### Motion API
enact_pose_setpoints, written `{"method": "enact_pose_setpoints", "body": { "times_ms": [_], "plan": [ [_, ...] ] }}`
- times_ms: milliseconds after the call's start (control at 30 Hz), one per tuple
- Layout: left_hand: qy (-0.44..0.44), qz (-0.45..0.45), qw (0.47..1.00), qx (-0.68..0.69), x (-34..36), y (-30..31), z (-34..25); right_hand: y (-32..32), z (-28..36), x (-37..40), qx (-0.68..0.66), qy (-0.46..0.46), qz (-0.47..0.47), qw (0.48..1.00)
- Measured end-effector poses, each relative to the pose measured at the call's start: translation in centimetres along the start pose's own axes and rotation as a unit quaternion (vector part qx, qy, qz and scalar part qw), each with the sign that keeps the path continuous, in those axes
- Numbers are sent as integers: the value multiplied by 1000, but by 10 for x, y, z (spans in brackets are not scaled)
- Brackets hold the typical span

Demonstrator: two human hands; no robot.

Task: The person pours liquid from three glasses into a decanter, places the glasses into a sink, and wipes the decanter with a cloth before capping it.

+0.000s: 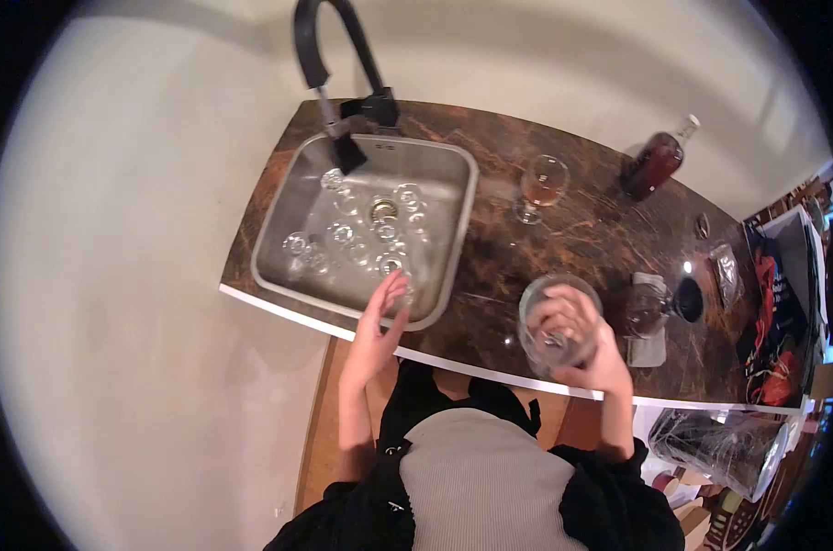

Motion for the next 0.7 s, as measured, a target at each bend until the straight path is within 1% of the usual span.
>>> {"method": "enact_pose_setpoints", "body": {
  "times_ms": [67, 167, 200, 300, 333, 400, 433, 467, 567, 633, 700],
  "plan": [
    [16, -58, 998, 7, -1, 51, 10, -43, -21, -35, 0, -5, 21, 1000],
    [57, -132, 990, -3, 0, 125, 40, -100, -55, -79, -10, -69, 31, 997],
    [50, -151, 987, -5, -1, 149, 55, -116, -67, -92, 3, -63, 60, 996],
    [86, -187, 978, -30, -2, 201, 67, -167, -94, -128, 48, -92, 49, 993],
    [70, -181, 981, -21, -2, 214, 68, -183, -101, -140, 84, -98, 45, 991],
    [67, -183, 981, -10, -3, 233, 75, -208, -129, -166, 94, -83, 20, 992],
    [63, -182, 981, -3, -6, 241, 77, -221, -133, -180, 101, -74, 5, 992],
    [70, -174, 982, -6, -9, 247, 79, -234, -134, -195, 113, -84, -10, 990],
    [89, -159, 983, -2, -17, 259, 80, -274, -123, -246, 195, -85, -42, 976],
    [99, -158, 983, 8, -21, 266, 79, -290, -138, -291, 315, -42, -13, 948],
    [98, -168, 981, 22, -21, 272, 78, -307, -172, -340, 425, 10, 19, 905]
  ]
}}
Point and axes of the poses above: each hand's wrist, its own x-axis away from the middle knuckle, its own y-axis out of the back of the hand, z = x × y, the point moved 6 cm from there along -x, towards the middle knuckle, and after that the axes turned 12 degrees about -z, right-handed, at the moved point
